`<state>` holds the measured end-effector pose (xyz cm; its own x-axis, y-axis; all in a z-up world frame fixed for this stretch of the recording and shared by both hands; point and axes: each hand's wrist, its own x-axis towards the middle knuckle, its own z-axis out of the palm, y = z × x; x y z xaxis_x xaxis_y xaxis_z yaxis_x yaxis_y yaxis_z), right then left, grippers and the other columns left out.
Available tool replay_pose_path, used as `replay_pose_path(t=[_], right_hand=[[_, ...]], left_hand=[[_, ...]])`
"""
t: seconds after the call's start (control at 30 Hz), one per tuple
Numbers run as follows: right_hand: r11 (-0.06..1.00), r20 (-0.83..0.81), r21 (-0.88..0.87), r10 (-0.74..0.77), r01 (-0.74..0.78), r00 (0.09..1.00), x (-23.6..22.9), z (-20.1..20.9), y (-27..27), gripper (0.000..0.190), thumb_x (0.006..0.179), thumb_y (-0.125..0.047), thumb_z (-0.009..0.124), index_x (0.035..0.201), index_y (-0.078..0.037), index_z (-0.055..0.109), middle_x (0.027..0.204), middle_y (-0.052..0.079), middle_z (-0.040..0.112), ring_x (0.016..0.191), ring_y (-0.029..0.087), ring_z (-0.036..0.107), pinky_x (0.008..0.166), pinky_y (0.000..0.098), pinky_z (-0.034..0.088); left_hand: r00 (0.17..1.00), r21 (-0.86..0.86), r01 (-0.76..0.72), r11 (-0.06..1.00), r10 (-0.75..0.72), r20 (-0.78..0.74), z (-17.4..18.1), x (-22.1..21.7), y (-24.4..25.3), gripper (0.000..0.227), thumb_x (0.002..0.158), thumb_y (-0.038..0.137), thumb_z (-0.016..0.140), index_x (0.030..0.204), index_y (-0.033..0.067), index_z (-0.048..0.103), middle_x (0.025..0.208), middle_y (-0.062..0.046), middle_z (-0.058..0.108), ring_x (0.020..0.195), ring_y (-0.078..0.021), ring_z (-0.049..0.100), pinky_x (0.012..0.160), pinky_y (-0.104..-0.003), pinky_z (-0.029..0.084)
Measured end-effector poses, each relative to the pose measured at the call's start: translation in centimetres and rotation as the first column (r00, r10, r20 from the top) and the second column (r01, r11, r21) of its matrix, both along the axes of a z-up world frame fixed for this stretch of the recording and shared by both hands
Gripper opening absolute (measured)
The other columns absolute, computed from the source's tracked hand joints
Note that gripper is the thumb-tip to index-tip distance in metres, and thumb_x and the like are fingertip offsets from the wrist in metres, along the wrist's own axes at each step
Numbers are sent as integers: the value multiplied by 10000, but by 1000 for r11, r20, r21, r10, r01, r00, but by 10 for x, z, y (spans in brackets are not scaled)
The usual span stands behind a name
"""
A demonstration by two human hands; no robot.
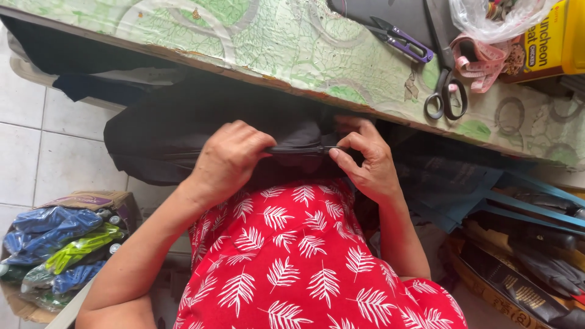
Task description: A person is using an industrial sewing machine to sew and assemble a black fabric bag, including aligning seams and trimming excess thread.
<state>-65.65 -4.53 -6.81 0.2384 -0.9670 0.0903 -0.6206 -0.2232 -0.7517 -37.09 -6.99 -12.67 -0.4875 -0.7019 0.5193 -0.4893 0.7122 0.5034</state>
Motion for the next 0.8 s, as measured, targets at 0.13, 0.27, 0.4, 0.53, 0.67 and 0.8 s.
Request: replay_pose_path(t=[0.13,0.27,0.4,0.53,0.67,0.8], right_hand=[[985,191,130,85,-111,978,13,-8,3,138,935,-161,758,970,-61,670,1215,200,682,1093,388,694,950,472,517],[972,132,230,7,-37,991,18,-32,1,499,779,-171,906,1119,-66,556,1059,200,688,1030,407,707,906,523,521],[953,378,300,-70,-51,923,16,-34,1,459,824,-83,876,1177,-68,583,1021,75,686,985,156,680,898,326,532],[965,446,259,-81,-42,891,24,-25,-3,454,844,-27,853,1208,-18,582,1001,113,667,949,174,681,857,310,553],[967,497,245,-62,-71,865,30,-26,-4,455,847,41,829,1219,17,569,1013,154,636,928,213,688,824,333,584],[969,580,238,-94,-58,809,24,-37,-1,431,834,73,825,1185,40,577,1027,125,610,932,165,680,797,284,579]], left_hand=[[987,332,49,942,5,-159,8,28,0,176,930,32,688,1086,112,677,878,-64,639,862,-297,651,771,-393,546],[984,466,28,885,58,-170,16,39,1,271,892,-46,685,1111,115,677,931,-66,669,901,-301,679,806,-403,554],[995,328,-100,939,89,49,16,34,10,422,786,-82,712,1163,94,643,991,-105,653,920,-346,664,801,-454,567],[984,75,-174,982,171,40,49,8,19,411,818,71,789,1206,92,656,1171,-121,610,1053,-345,586,876,-429,483],[977,61,-138,989,146,-158,45,-17,21,243,949,170,751,1171,84,701,1022,-104,625,894,-306,617,793,-396,532],[970,20,-182,983,183,-160,33,-33,10,201,966,183,721,1132,72,700,972,-103,600,820,-296,608,732,-398,544]])
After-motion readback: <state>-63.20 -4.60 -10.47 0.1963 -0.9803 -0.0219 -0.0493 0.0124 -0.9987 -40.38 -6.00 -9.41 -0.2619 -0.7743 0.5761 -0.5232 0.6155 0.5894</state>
